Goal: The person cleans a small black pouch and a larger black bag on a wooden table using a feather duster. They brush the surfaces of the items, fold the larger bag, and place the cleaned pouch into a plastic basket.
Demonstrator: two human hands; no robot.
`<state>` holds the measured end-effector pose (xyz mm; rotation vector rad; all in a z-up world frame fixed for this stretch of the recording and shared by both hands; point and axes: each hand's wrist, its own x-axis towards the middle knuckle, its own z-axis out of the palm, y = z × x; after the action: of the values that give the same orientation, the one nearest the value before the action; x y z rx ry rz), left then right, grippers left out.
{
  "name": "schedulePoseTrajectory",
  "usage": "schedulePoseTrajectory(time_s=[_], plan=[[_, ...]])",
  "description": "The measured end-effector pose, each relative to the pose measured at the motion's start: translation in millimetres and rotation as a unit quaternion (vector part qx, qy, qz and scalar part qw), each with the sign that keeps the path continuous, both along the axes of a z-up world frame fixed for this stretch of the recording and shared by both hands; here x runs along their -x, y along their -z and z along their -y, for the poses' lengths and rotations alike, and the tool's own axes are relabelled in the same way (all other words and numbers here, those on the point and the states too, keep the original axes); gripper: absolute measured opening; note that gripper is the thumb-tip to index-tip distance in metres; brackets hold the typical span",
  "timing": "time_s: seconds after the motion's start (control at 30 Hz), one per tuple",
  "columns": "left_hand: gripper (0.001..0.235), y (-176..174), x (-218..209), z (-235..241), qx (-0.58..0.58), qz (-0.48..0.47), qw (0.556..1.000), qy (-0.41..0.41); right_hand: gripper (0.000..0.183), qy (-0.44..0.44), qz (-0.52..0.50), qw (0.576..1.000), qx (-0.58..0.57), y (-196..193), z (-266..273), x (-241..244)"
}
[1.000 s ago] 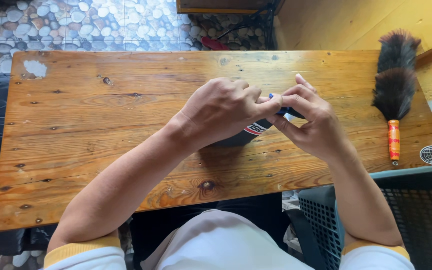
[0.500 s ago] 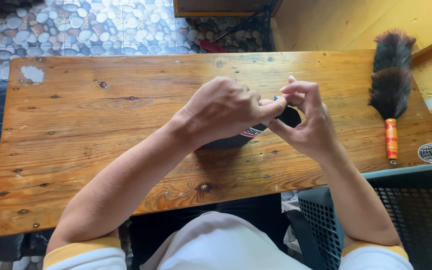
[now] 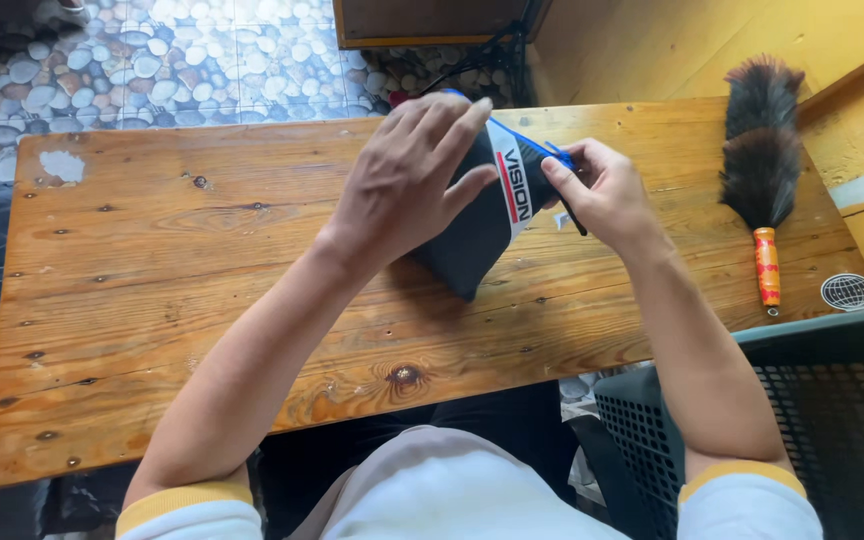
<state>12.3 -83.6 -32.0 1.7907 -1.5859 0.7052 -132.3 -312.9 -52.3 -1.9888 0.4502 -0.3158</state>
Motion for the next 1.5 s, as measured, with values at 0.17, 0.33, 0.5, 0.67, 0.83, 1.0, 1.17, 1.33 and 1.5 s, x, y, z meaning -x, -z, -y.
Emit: schedulePoseTrajectory(time_s=[0.17,0.33,0.5,0.67,0.83,1.0,1.17,1.33,1.5], plan=[[0.074,75,12,-11,-0.187,-0.112,0.976,-0.007,0.032,0.005,-0.173,0.984,0.038,37,28,13],[0.082,91,13,-31,-0.205,-0.142,0.968,-0.011,0.057,0.062,-0.218,0.922,0.313,64,101,61],[0.081,99,10,-49,-0.191,-0.218,0.956,-0.036,0.082,0.325,-0.393,0.777,0.369,73,187,120],[0.093,97,30,-52,-0.242,-0.328,0.912,-0.050,0.053,0.301,-0.393,0.787,0.368,113,230,158],[0.097,98,25,-56,-0.226,-0.333,0.913,-0.060,0.052,0.311,-0.146,0.903,0.257,127,233,151],[0.100,95,24,-58,-0.250,-0.395,0.882,-0.058,0.027,0.193,-0.069,0.974,0.094,64,97,150],[0.105,104,17,-59,-0.247,-0.348,0.903,-0.054,0.037,0.072,-0.051,0.950,0.299,31,-64,168],[0.059,95,15,-62,-0.286,-0.278,0.916,-0.047,0.047,-0.003,-0.064,0.898,0.435,68,-66,192],[0.107,95,18,-59,-0.282,-0.365,0.885,-0.061,0.047,0.076,-0.130,0.936,0.319,21,-75,184]])
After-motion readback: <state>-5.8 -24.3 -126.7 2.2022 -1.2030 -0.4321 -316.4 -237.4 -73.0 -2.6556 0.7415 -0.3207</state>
